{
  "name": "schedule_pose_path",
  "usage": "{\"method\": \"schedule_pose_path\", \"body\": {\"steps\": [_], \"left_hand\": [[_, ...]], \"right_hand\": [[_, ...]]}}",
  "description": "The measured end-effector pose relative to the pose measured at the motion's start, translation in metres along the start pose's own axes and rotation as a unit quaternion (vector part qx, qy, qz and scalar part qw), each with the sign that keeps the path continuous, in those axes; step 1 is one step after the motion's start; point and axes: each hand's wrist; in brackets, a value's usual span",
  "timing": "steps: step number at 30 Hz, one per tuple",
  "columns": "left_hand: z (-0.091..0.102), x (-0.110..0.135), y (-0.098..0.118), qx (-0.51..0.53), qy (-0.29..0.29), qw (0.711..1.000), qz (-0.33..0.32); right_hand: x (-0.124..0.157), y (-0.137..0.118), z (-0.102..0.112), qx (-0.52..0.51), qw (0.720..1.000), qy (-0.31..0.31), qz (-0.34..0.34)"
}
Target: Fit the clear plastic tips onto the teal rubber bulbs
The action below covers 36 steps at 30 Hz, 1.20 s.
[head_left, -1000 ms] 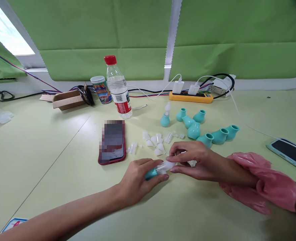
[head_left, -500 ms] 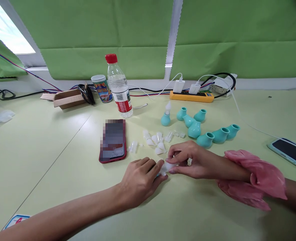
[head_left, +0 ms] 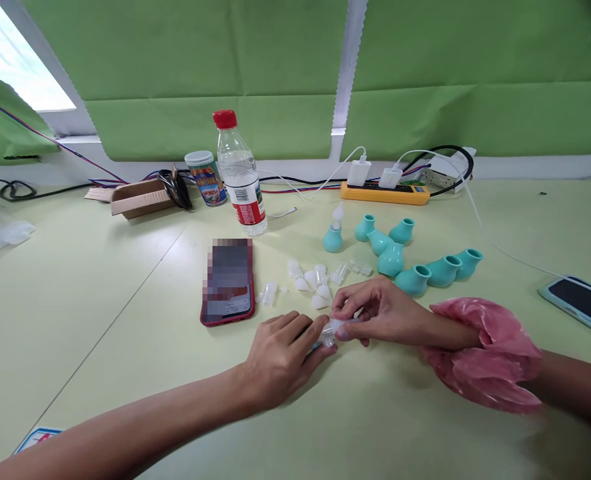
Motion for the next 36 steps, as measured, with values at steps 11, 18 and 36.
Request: {"method": "schedule_pose_path", "body": {"steps": [11, 18, 36], "left_hand": [[0.007, -0.007, -0.001, 0.221, -0.02, 0.967, 0.124], [0.001, -0.006, 0.0, 0.13, -0.13, 0.973, 0.141], [-0.005, 0.0, -0.008, 0.103, -0.082, 0.984, 0.122]], "right_hand": [[0.019, -0.042, 0.003, 0.127, 0.95, 0.246, 0.144], [0.005, -0.068, 0.079, 0.344, 0.814, 0.432, 0.182], [0.0, -0.026, 0.068, 0.596, 0.71, 0.349, 0.135]]}}
Point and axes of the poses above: each hand's wrist, its own x-axis away from the middle knuckle, its own z-axis out of the back of the hand, y = z × x, and after that the axes turned 1 degree about x, right-handed
